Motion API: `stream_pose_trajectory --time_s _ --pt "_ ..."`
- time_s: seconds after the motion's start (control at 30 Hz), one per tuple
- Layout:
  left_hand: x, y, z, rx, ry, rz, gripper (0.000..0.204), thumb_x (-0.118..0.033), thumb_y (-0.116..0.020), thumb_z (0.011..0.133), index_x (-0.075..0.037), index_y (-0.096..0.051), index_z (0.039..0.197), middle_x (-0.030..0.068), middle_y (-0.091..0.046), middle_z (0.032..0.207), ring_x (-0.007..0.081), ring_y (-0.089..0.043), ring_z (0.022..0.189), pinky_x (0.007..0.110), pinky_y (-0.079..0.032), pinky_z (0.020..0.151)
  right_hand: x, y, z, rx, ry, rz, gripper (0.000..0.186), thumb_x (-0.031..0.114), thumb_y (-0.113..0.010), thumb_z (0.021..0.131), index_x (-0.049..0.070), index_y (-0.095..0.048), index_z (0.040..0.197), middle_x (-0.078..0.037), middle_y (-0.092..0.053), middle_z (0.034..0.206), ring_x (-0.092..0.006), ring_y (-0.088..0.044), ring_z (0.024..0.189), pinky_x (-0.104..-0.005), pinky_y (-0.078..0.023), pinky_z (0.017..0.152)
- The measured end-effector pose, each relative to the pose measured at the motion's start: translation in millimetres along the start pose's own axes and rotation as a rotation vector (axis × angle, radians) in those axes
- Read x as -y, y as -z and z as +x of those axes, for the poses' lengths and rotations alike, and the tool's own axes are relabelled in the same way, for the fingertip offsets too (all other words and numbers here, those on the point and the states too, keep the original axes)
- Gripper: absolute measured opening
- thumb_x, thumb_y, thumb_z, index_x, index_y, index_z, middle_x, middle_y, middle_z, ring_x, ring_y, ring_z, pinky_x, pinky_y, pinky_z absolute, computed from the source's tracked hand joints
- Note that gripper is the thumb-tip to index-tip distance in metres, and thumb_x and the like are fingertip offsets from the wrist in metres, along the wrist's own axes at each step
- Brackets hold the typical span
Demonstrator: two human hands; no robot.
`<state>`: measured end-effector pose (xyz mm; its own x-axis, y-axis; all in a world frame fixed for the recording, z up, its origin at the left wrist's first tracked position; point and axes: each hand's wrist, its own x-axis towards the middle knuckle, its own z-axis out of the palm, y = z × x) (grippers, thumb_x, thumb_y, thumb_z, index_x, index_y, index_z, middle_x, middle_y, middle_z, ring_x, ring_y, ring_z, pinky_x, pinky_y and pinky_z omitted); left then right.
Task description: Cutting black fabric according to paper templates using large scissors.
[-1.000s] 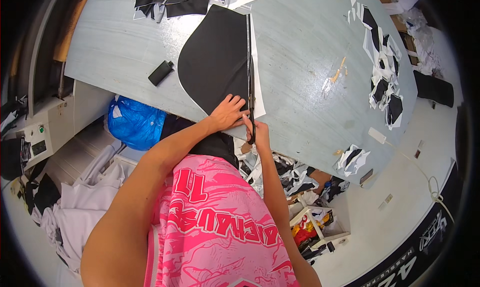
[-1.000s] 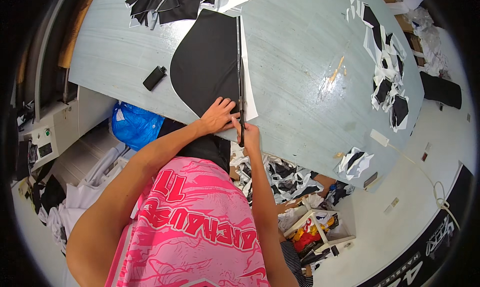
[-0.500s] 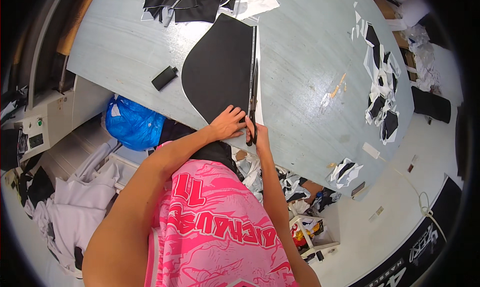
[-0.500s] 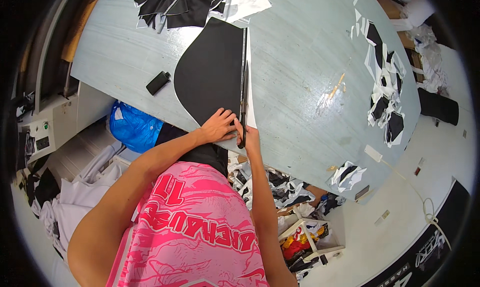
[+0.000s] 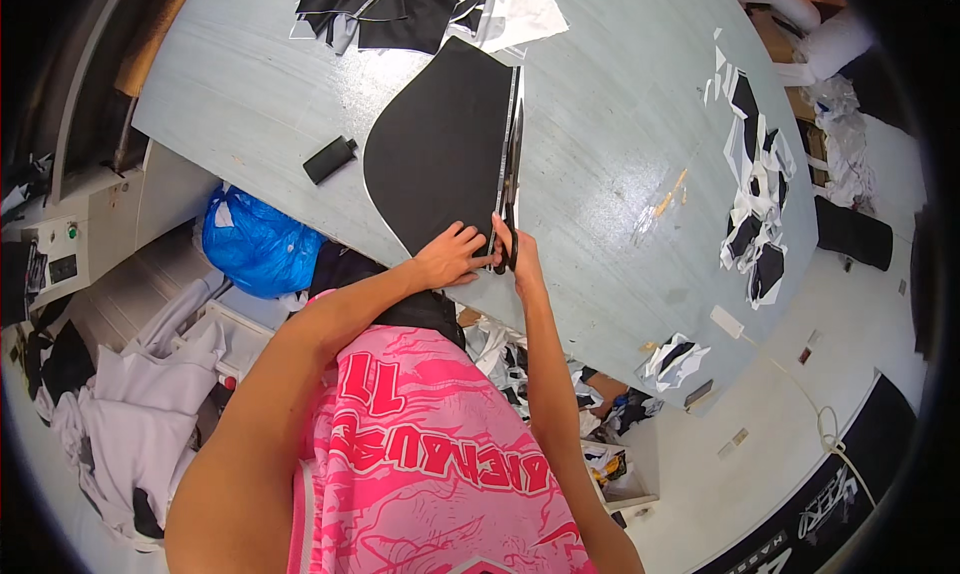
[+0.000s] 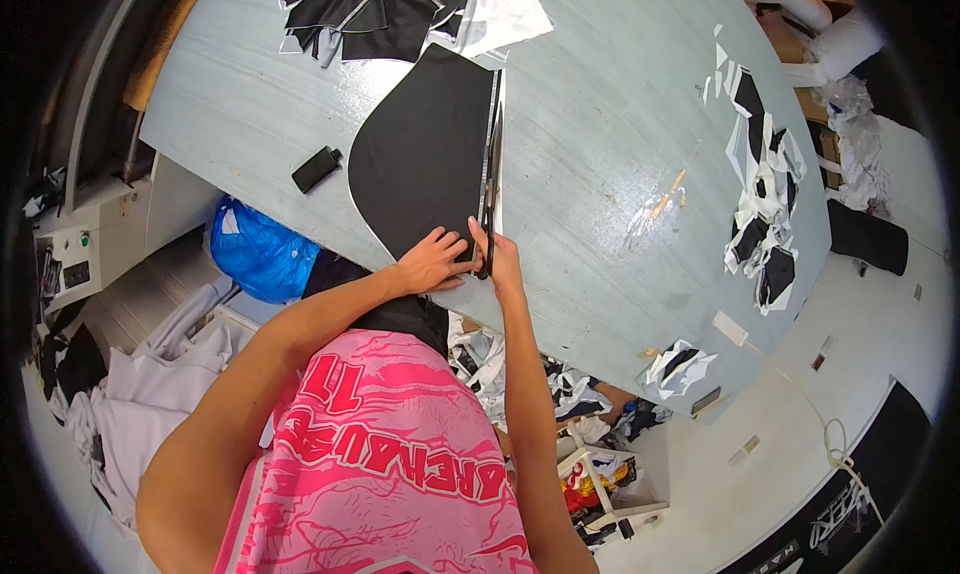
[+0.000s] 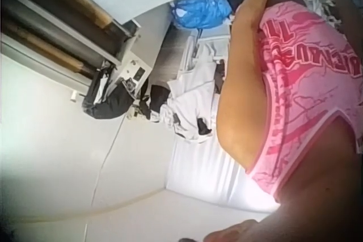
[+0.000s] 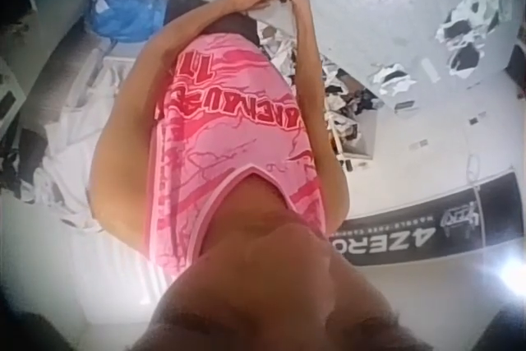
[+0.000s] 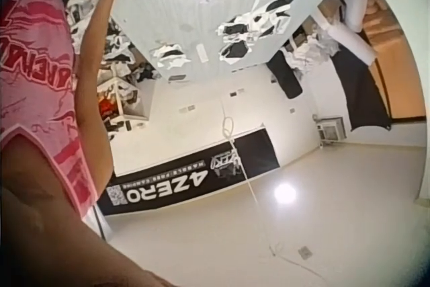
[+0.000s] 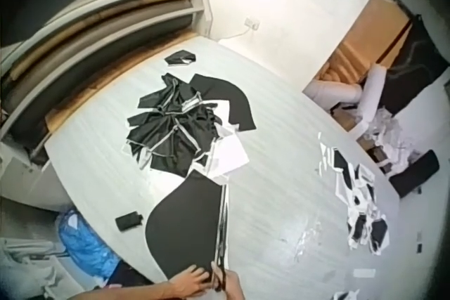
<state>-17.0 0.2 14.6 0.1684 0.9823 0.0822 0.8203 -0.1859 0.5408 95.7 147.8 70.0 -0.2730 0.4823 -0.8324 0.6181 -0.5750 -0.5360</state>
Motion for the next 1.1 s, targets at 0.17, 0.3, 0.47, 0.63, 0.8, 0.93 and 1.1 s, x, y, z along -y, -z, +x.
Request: stream_pose_trajectory --time_s 0.17,0.3,0.47,0.63,0.8,0.93,1.1 --pt "-1.9 3.2 3.4 0.02 -0.008 0.012 0.047 -0.04 -0.076 0.089 -0.024 -0.07 0.132 0.0052 -0.052 0.113 0.0261 -0.05 0.115 0.043 -0.04 0.1 2.6 -2.4 11.7 -0.059 0.061 -0.013 0.055 0.052 -0.085 0.088 0.012 -0.058 0.062 0.003 -0.051 0.057 -0.0084 -0.05 0.049 -0.0265 -0.036 0.049" --pt "0.0 -1.7 -1.2 0.04 0.015 0.02 0.052 -0.042 -0.076 0.088 -0.026 -0.068 0.137 0.0047 -0.052 0.115 0.0259 -0.049 0.117 0.044 -0.039 0.103 6.2 -4.2 6.6 -0.062 0.068 -0.021 0.056 0.051 -0.085 0.088 0.01 -0.058 0.06 0.003 -0.052 0.057 -0.0092 -0.05 0.049 -0.0273 -0.036 0.049" --pt "-2.8 -2.8 -1.1 0.04 0.019 0.017 0.053 -0.04 -0.076 0.088 -0.026 -0.069 0.138 0.005 -0.053 0.117 0.0263 -0.049 0.119 0.046 -0.039 0.106 29.9 -6.9 20.4 -0.021 0.044 -0.035 0.056 0.054 -0.083 0.088 0.009 -0.058 0.065 0.0 -0.054 0.06 -0.0112 -0.052 0.052 -0.0283 -0.04 0.051" --pt "-2.7 -1.1 -3.6 0.024 0.015 0.037 0.052 -0.04 -0.076 0.089 -0.027 -0.068 0.139 0.0051 -0.053 0.116 0.0263 -0.049 0.118 0.045 -0.039 0.105 26.9 -9.5 25.5 -0.059 0.087 -0.128 0.059 0.058 -0.082 0.088 0.008 -0.058 0.066 -0.001 -0.056 0.06 -0.0127 -0.055 0.053 -0.0298 -0.043 0.053" --pt "-2.0 -0.2 -5.5 0.005 0.003 0.057 0.051 -0.04 -0.074 0.09 -0.028 -0.067 0.139 0.0051 -0.053 0.115 0.026 -0.05 0.116 0.043 -0.039 0.103 40.3 -14.7 27.3 -0.064 0.073 -0.021 0.058 0.053 -0.088 0.083 0.01 -0.056 0.062 0.001 -0.052 0.056 -0.0111 -0.051 0.045 -0.0281 -0.039 0.045" --pt "-1.6 -2.4 -6.6 0.004 0.003 0.036 0.051 -0.04 -0.075 0.088 -0.027 -0.068 0.137 0.0057 -0.054 0.115 0.0267 -0.05 0.118 0.045 -0.039 0.104 57.8 -18.3 35.5 -0.029 0.068 0.014 0.057 0.052 -0.089 0.083 0.01 -0.056 0.063 0.001 -0.052 0.056 -0.011 -0.051 0.046 -0.0276 -0.039 0.046" --pt "-4.4 -3.5 -11.4 -0.027 -0.002 0.025 0.051 -0.039 -0.075 0.086 -0.025 -0.069 0.135 0.0065 -0.054 0.116 0.0269 -0.049 0.12 0.046 -0.039 0.104 56.3 -19.3 37.0 -0.049 0.112 -0.011 0.058 0.053 -0.088 0.084 0.01 -0.055 0.063 0.001 -0.053 0.056 -0.0112 -0.051 0.046 -0.0278 -0.039 0.046"
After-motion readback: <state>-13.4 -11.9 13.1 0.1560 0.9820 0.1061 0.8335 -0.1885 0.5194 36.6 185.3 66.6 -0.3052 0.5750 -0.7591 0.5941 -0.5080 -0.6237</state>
